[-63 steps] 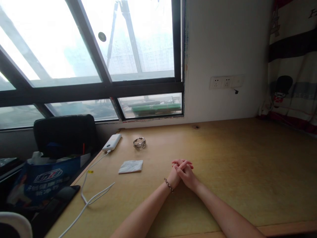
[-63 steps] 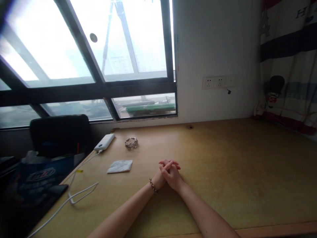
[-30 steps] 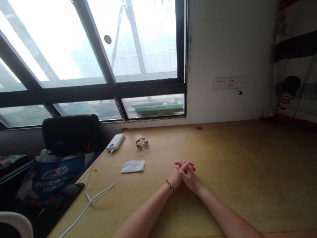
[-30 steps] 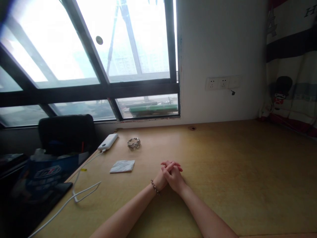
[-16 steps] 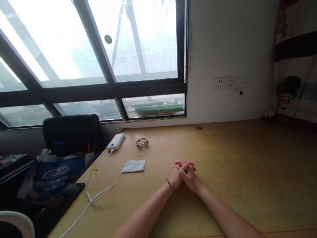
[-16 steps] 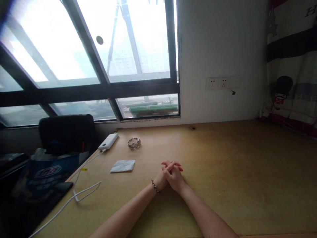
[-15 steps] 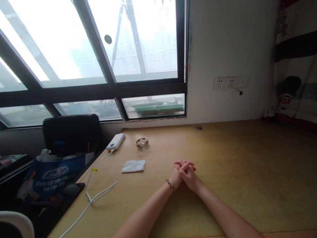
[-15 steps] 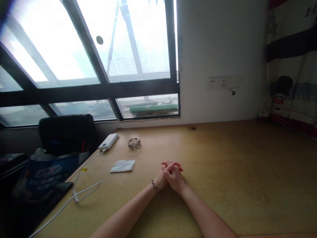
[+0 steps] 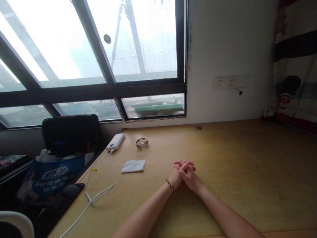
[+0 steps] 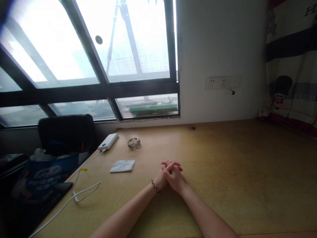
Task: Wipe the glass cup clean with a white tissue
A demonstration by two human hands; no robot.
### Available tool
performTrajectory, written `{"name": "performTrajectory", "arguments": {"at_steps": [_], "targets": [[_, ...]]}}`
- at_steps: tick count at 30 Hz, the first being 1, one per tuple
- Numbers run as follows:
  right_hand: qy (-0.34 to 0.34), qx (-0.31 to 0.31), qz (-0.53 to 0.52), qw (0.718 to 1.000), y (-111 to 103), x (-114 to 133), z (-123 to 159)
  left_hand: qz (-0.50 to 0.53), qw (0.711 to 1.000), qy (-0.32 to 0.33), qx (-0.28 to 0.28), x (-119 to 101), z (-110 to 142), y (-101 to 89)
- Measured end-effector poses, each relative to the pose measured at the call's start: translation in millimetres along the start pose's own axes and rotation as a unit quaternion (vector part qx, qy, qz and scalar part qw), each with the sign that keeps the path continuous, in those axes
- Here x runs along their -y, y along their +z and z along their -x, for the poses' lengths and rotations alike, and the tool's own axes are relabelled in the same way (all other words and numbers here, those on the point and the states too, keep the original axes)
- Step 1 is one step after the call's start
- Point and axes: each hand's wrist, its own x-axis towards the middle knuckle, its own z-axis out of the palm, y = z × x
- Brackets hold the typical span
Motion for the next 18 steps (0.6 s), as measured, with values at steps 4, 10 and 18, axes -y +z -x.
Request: {"name": "performTrajectory", "arguments": {"at_steps": [4,10,18], "targets": [[-0.001,0.003,-0.001,1.000,-0.4,0.7,0.5,0.005,1.000,0.000,0.003,-0.4,-0.4,-0.4],[0.002,0.003,-0.002,1.000,0.3,-0.2,1.2,0.002,0.999,-0.044,0.016,-2.8,-1.1,2.2],[0.002,0.002,-0.003,1.000,-0.3,-0.1,0.3,0.002,0.999,-0.033,0.012,-6.3,1.3,2.1]]}}
